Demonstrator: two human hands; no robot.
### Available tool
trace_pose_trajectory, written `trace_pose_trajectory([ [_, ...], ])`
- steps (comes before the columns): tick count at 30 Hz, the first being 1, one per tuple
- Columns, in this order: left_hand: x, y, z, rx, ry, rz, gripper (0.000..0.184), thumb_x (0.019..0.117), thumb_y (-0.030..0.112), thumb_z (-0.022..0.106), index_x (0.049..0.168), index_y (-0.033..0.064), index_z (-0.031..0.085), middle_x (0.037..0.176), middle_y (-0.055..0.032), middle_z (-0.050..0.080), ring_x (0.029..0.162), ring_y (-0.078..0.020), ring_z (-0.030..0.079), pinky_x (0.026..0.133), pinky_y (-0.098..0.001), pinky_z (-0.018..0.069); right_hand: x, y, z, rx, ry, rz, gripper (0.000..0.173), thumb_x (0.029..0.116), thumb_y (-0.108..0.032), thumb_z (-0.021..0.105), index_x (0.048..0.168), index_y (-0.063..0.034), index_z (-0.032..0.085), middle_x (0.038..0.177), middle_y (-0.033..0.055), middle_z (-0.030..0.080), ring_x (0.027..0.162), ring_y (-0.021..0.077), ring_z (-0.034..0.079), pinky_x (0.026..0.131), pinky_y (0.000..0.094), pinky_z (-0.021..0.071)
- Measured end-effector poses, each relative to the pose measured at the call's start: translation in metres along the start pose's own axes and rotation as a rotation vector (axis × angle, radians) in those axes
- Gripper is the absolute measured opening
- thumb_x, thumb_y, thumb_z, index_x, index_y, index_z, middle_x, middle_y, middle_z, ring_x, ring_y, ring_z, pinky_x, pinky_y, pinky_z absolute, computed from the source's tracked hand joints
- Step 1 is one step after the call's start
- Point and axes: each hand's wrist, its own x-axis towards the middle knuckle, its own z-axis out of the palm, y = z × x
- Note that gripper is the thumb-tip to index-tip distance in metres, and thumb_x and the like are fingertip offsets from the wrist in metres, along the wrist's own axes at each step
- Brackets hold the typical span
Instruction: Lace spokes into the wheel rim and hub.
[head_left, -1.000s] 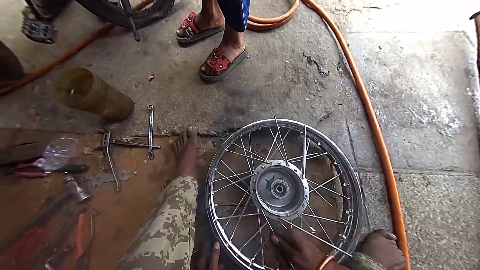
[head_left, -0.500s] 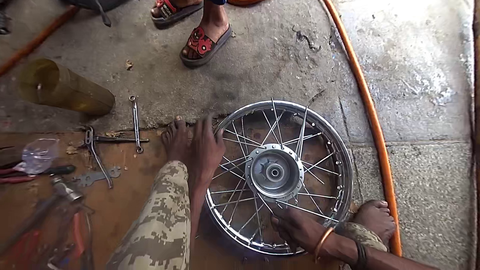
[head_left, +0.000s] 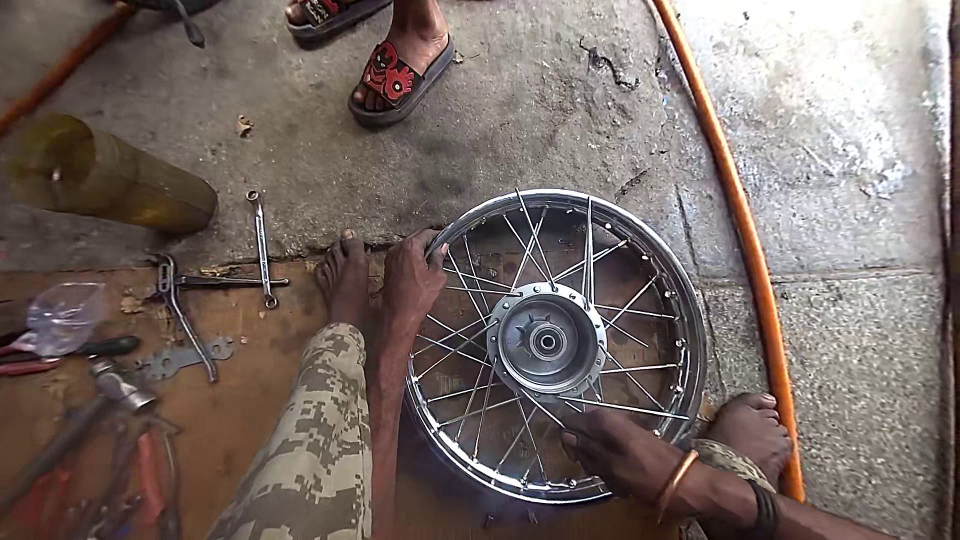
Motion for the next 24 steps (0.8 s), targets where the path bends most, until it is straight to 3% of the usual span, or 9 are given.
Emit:
trace_pose_trajectory([
  [2, -0.004, -0.001, -0.001, -0.003, 0.018, 0.004, 0.019, 0.1016, 0.016, 0.062, 0.107, 0.0033, 0.074, 0.099, -0.0152, 0.073, 0.095, -0.0289, 0.07, 0.09, -0.053, 0.0528, -0.004, 0.002, -0.006, -0.043, 0.03, -0.032, 0.036, 0.11, -0.034, 0.041, 0.093, -0.0103, 0.062, 0.067, 0.0004, 0.051, 0.055, 0.0132, 0.052, 0.054, 0.0336, 0.0465],
  [6, -0.02, -0.007, -0.004, 0.005, 0.075, -0.028, 0.025, 0.1008, 0.023, 0.065, 0.119, 0.0068, 0.072, 0.106, -0.0133, 0.074, 0.098, -0.0256, 0.071, 0.093, -0.0501, 0.0551, -0.006, 0.01, -0.01, -0.117, 0.052, -0.079, 0.037, 0.11, -0.034, 0.041, 0.093, -0.0103, 0.063, 0.068, -0.0004, 0.05, 0.058, 0.0118, 0.05, 0.057, 0.0325, 0.0442],
  [9, -0.03, -0.011, -0.007, 0.069, 0.078, 0.001, 0.025, 0.1012, 0.022, 0.064, 0.114, 0.0029, 0.073, 0.109, -0.0158, 0.073, 0.101, -0.0281, 0.07, 0.095, -0.0495, 0.0536, -0.008, 0.016, -0.007, -0.084, 0.057, -0.071, 0.038, 0.1097, -0.036, 0.042, 0.091, -0.011, 0.064, 0.067, -0.0012, 0.051, 0.056, 0.0101, 0.05, 0.055, 0.0302, 0.0439],
  [12, -0.025, -0.014, -0.009, 0.131, 0.058, 0.001, 0.029, 0.1027, 0.026, 0.061, 0.106, -0.0008, 0.072, 0.099, -0.0194, 0.071, 0.093, -0.0334, 0.07, 0.088, -0.0541, 0.0542, -0.009, 0.009, -0.011, -0.158, 0.11, -0.063, 0.034, 0.1089, -0.033, 0.044, 0.093, -0.0123, 0.066, 0.067, -0.0015, 0.054, 0.057, 0.0098, 0.052, 0.056, 0.0304, 0.0459],
  [14, -0.018, -0.011, -0.013, 0.128, -0.009, -0.037, 0.035, 0.1039, 0.031, 0.058, 0.109, -0.0017, 0.071, 0.097, -0.0227, 0.071, 0.091, -0.0365, 0.07, 0.087, -0.0584, 0.0533, -0.01, 0.004, -0.006, -0.193, 0.108, -0.033, 0.031, 0.1093, -0.028, 0.047, 0.099, -0.0085, 0.069, 0.068, 0.0009, 0.057, 0.057, 0.0117, 0.055, 0.056, 0.0328, 0.0483],
  [17, -0.019, -0.011, -0.012, 0.097, -0.033, -0.013, 0.035, 0.103, 0.03, 0.057, 0.111, -0.0007, 0.071, 0.098, -0.0211, 0.071, 0.091, -0.033, 0.069, 0.088, -0.0547, 0.0518, -0.002, 0.005, 0.007, -0.153, 0.059, -0.016, 0.032, 0.1094, -0.023, 0.049, 0.09, -0.007, 0.069, 0.067, 0.0014, 0.06, 0.057, 0.0105, 0.056, 0.056, 0.0299, 0.049],
  [19, -0.012, -0.009, -0.014, 0.105, -0.019, 0.011, 0.034, 0.1026, 0.03, 0.057, 0.111, -0.0007, 0.071, 0.099, -0.0218, 0.071, 0.091, -0.0328, 0.069, 0.088, -0.0541, 0.0513, 0.004, 0.009, 0.008, -0.217, 0.053, -0.007, 0.028, 0.1081, -0.023, 0.053, 0.095, -0.0077, 0.072, 0.073, 0.0033, 0.062, 0.063, 0.0136, 0.058, 0.062, 0.0351, 0.05],
  [22, -0.012, -0.011, -0.014, 0.132, -0.072, -0.018, 0.037, 0.1027, 0.033, 0.056, 0.114, 0.0006, 0.07, 0.103, -0.0208, 0.071, 0.095, -0.031, 0.068, 0.091, -0.0527, 0.0498, 0.004, 0.011, 0.007, -0.37, 0.095, -0.051, 0.023, 0.1057, -0.019, 0.057, 0.11, -0.0043, 0.074, 0.097, 0.0121, 0.073, 0.089, 0.0244, 0.07, 0.085, 0.0459, 0.0555],
  [24, -0.008, -0.016, -0.013, 0.149, -0.087, -0.023, 0.038, 0.1022, 0.035, 0.055, 0.116, 0.003, 0.07, 0.104, -0.0185, 0.071, 0.095, -0.0289, 0.068, 0.092, -0.0514, 0.0495, 0.005, 0.014, 0.002, -0.429, 0.08, -0.094, 0.023, 0.1055, -0.019, 0.057, 0.111, -0.0053, 0.074, 0.099, 0.0125, 0.073, 0.091, 0.0253, 0.071, 0.087, 0.0468, 0.0554],
])
